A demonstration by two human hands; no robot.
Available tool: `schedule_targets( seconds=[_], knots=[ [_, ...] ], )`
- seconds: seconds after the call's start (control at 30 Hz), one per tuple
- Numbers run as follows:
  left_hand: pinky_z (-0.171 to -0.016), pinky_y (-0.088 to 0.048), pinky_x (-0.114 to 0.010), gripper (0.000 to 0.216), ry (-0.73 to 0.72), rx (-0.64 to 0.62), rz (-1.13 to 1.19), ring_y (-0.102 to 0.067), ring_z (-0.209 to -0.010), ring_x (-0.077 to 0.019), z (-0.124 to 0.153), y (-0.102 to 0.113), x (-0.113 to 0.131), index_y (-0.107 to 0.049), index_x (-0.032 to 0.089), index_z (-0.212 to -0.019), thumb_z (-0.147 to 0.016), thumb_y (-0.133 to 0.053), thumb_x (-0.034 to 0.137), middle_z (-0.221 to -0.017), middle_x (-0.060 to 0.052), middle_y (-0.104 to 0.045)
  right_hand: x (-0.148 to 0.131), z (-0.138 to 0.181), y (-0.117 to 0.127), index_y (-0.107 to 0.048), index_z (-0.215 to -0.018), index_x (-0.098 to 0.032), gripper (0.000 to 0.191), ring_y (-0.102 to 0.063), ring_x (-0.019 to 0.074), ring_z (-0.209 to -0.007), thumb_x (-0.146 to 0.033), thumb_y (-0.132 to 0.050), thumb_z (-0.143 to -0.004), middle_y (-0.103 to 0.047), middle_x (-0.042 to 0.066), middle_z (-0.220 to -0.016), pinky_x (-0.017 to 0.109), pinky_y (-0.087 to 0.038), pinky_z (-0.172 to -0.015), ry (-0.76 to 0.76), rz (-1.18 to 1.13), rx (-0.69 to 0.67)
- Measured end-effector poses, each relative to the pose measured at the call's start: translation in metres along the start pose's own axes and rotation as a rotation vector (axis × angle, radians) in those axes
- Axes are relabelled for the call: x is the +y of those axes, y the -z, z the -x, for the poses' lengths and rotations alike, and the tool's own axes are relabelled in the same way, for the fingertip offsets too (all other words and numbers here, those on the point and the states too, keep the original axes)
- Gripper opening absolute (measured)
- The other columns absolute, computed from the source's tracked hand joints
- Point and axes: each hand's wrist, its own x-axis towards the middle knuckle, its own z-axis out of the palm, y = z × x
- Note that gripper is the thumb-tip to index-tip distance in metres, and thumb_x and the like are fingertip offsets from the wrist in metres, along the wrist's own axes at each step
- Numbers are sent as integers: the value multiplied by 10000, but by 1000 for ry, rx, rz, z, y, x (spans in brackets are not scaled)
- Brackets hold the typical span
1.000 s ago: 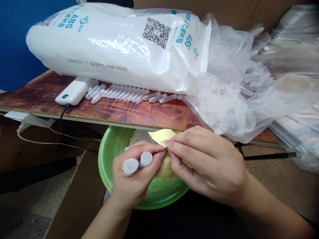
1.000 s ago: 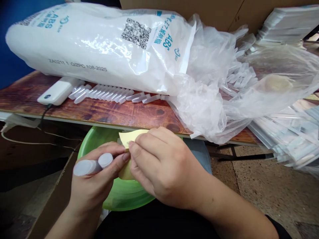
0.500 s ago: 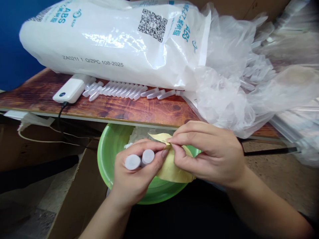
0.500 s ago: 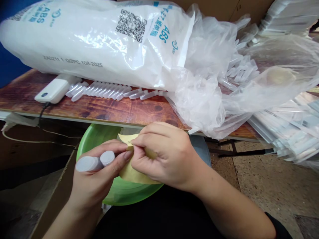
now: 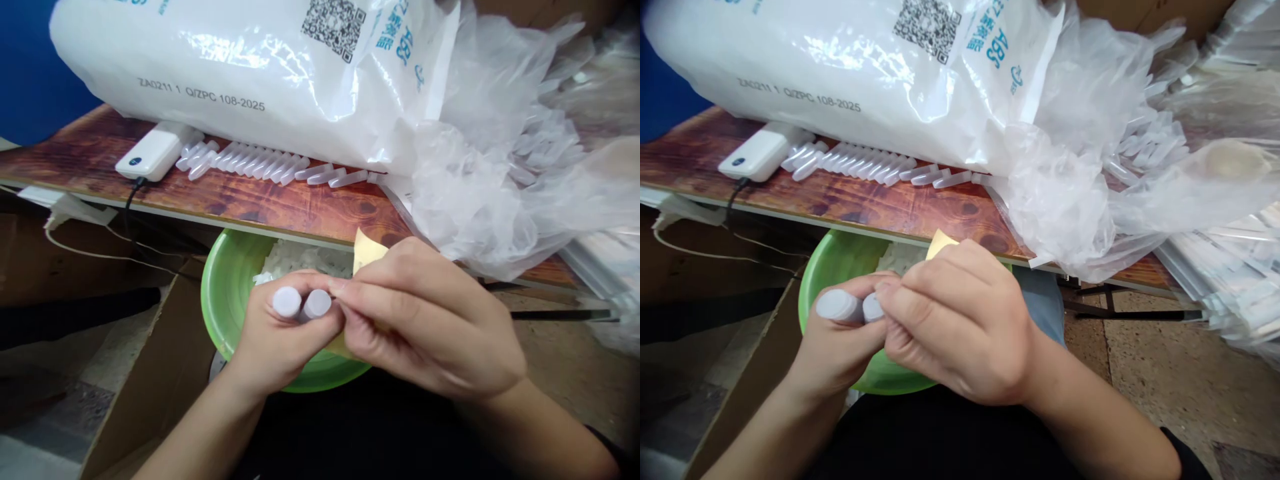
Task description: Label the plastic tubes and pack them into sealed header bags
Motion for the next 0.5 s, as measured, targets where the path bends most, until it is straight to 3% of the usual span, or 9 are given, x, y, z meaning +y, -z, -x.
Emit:
schedule_targets(
  seconds=[0.17,0.5],
  knots=[
    [-585,-471,-128,308,-47,-23,-31,-582,-632,-64,2,6,3,-730,193,-753,-547,-791,-28,-700,54,-663,-7,5,-3,-672,-1050,-94,247,-637,204,-812,-176,-680,-817,-720,76,-916,380,-509,-647,36,78,-61],
    [-586,-467,-160,270,-88,-30,-74,-572,-632,-77,2,9,3,-710,168,-743,-548,-815,14,-703,33,-646,-8,-4,-3,-659,-1045,-187,195,-636,176,-796,-157,-631,-854,-704,29,-884,348,-522,-655,27,72,-173]
  ],
)
